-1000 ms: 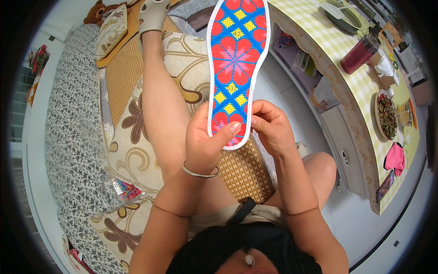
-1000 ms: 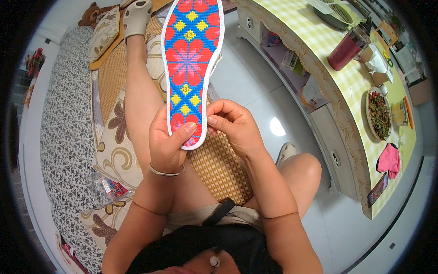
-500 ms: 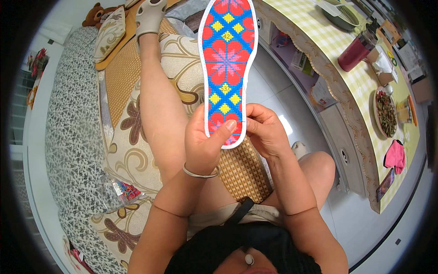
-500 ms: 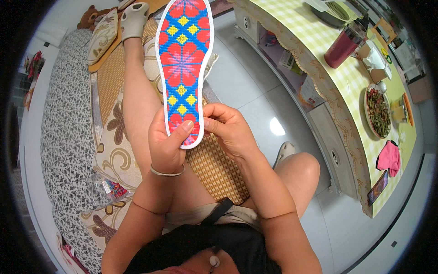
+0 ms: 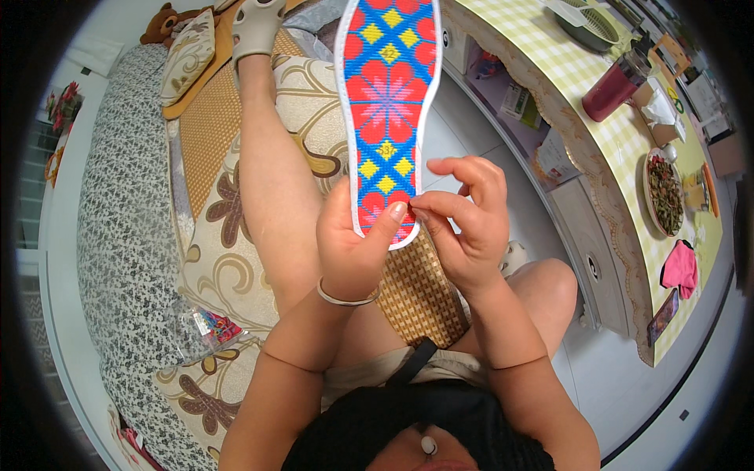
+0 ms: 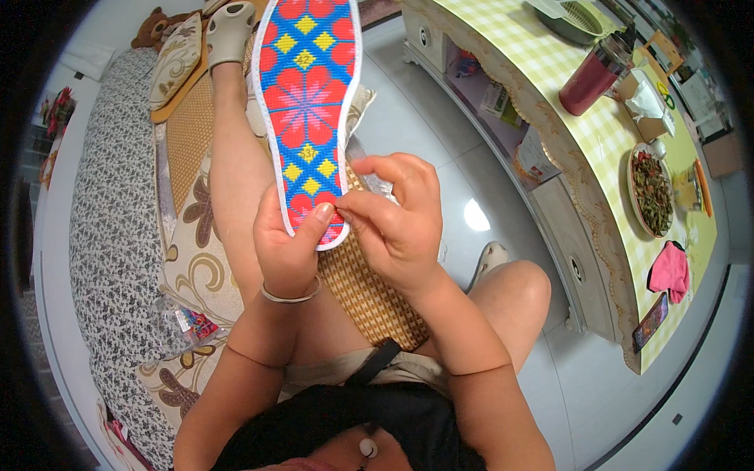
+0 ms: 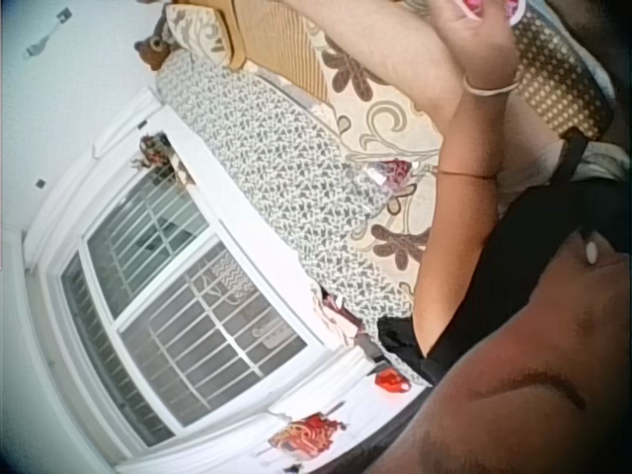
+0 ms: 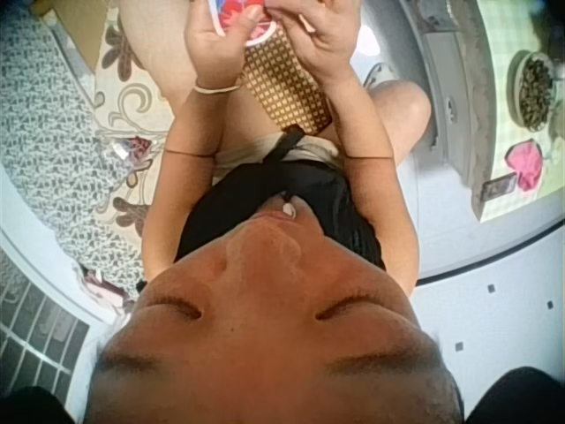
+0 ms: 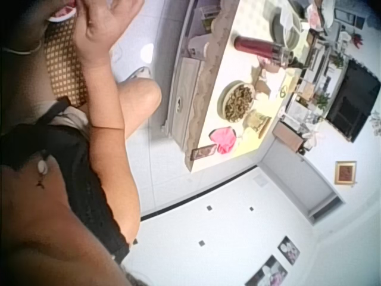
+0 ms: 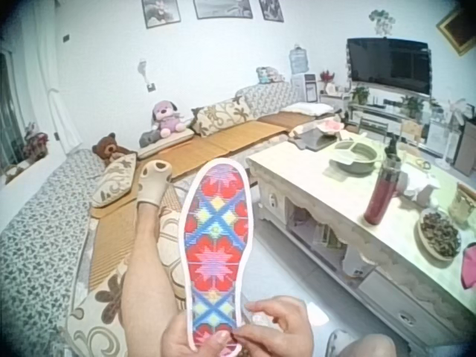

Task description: The person sews a colorful floral-patterned shoe insole by hand using a needle and thread, repeatedly pulling the thread through the material.

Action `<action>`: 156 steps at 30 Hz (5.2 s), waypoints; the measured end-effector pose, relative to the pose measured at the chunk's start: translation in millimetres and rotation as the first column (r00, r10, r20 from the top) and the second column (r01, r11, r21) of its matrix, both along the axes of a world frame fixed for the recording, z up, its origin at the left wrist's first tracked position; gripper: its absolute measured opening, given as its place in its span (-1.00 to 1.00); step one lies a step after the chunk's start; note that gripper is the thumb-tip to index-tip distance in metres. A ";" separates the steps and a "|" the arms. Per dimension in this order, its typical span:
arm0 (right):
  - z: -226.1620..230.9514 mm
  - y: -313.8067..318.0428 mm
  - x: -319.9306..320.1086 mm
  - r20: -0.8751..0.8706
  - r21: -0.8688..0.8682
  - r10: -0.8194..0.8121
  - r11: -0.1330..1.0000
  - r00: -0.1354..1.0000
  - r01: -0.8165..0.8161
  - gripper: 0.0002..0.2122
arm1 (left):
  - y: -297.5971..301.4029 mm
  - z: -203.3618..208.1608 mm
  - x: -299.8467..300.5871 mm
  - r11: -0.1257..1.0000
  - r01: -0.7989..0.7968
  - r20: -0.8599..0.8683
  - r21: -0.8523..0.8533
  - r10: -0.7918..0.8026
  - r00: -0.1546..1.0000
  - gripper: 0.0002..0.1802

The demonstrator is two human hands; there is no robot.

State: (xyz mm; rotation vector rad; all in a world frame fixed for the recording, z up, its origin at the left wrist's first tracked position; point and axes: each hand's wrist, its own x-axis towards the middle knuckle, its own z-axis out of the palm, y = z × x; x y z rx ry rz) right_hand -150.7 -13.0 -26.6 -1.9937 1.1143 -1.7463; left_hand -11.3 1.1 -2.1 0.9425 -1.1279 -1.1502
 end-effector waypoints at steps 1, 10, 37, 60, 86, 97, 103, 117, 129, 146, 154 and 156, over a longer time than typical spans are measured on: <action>-0.7 1.7 0.2 -0.022 -0.030 -0.027 0.999 0.999 0.026 -0.80 | 0.4 -3.3 -0.4 1.000 0.003 0.041 -0.025 -0.002 0.999 -0.76; 30.9 16.4 -49.0 0.881 -0.144 0.301 0.905 0.364 -0.400 -0.94 | -13.9 -7.1 7.7 0.962 -0.163 0.131 -0.218 0.195 0.972 -0.78; 8.1 12.0 5.5 -0.097 -0.020 -0.104 0.995 0.990 0.102 -0.82 | 3.7 -5.9 2.2 0.951 -0.162 0.319 -0.263 0.244 0.916 -0.79; 7.1 4.0 -7.9 0.274 0.239 -0.098 0.971 0.957 0.031 -0.94 | -7.6 -5.0 3.5 0.998 -0.050 -0.183 -0.045 0.041 0.982 -0.66; 15.4 3.3 -43.2 0.953 -0.019 0.163 0.875 0.256 -0.484 -0.89 | -22.9 -31.6 -4.9 0.670 0.736 -0.849 -0.094 -0.440 0.291 -0.85; 23.0 25.3 -3.0 0.167 0.017 0.059 0.998 0.984 -0.063 -0.82 | -16.2 -46.2 -6.7 0.602 0.793 -0.976 -0.093 -0.212 0.046 -0.87; 25.2 26.5 -3.0 0.188 0.025 0.086 0.995 0.979 -0.092 -0.84 | -15.7 -45.6 -5.9 0.602 0.795 -0.973 -0.078 -0.219 0.071 -0.88; 21.8 24.3 -1.0 0.218 0.006 0.110 0.993 0.970 -0.114 -0.85 | -17.7 -47.6 -5.5 0.604 0.794 -0.966 -0.069 -0.240 0.099 -0.87; 21.3 24.7 -1.4 0.214 0.024 0.100 0.994 0.972 -0.108 -0.84 | -15.1 -45.7 -4.7 0.662 0.749 -0.928 -0.023 -0.294 0.230 -0.83; -19.2 -12.5 -4.6 0.879 0.284 0.226 0.461 0.421 -0.841 -0.93 | -7.2 -11.3 2.8 0.990 0.103 -0.257 0.098 -0.075 0.963 -0.66; -9.3 -8.7 -4.8 0.331 0.182 0.086 0.971 0.940 -0.153 -0.79 | -6.0 -7.0 2.1 0.996 0.044 -0.178 0.081 -0.029 0.984 -0.70; 12.3 -1.8 -5.6 0.068 0.114 0.009 0.993 0.998 -0.017 -0.80 | -5.2 -10.1 2.0 0.999 0.021 -0.134 0.042 -0.016 0.991 -0.70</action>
